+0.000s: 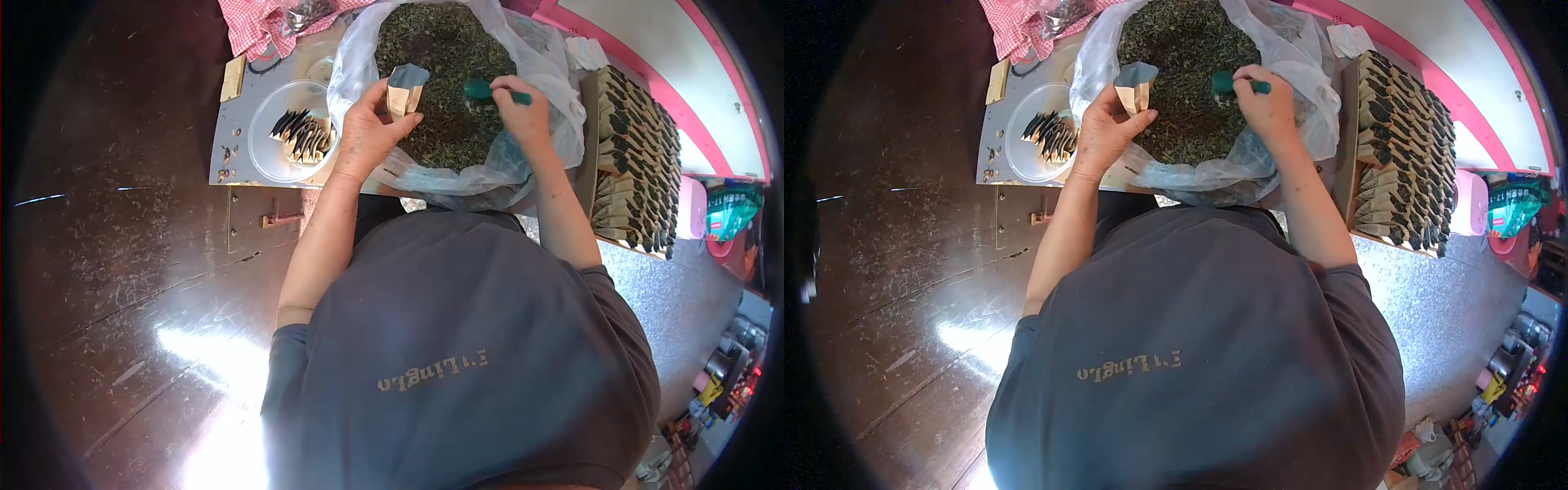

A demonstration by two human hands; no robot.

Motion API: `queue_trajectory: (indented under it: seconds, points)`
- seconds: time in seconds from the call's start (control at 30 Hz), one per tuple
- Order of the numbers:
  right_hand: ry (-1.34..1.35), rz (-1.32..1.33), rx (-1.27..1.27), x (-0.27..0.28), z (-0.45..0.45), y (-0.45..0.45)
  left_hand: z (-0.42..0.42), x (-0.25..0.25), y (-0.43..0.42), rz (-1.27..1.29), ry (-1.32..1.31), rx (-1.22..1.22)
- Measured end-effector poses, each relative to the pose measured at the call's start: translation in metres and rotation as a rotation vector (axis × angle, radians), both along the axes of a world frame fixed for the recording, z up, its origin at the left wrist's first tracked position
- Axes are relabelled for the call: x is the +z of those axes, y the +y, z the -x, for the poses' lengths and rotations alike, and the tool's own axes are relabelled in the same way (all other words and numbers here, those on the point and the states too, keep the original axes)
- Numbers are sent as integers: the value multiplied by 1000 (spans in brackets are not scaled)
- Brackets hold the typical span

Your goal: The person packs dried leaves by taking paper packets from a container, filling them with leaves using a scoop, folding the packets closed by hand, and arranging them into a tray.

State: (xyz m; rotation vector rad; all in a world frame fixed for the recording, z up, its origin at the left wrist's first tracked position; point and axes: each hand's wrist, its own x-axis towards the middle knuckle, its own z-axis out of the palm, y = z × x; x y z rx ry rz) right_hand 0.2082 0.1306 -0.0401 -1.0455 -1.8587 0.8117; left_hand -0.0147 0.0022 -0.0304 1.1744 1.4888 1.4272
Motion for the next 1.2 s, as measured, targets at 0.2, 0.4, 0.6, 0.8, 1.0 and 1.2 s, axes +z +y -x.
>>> queue_trajectory:
  seconds: [0.2, 0.4, 0.6, 0.8, 1.0, 1.2]
  points:
    - [34, 264, 154, -13, 29, -12, -3, -7, 2, 1, 27, 13]
    - [264, 676, 192, -1, 34, -12, -9, 2, 2, 32, 245, 26]
    - [444, 541, 105, 36, 7, -3, -14, 11, 4, 65, 470, 79]
    - [496, 415, 110, 70, -3, 0, -19, 18, 7, 111, 541, 85]
    - [283, 301, 191, 79, 22, -12, -20, 21, 9, 105, 538, 69]
    - [-7, -124, 478, 86, 39, -32, -22, 27, 6, 114, 514, 67]
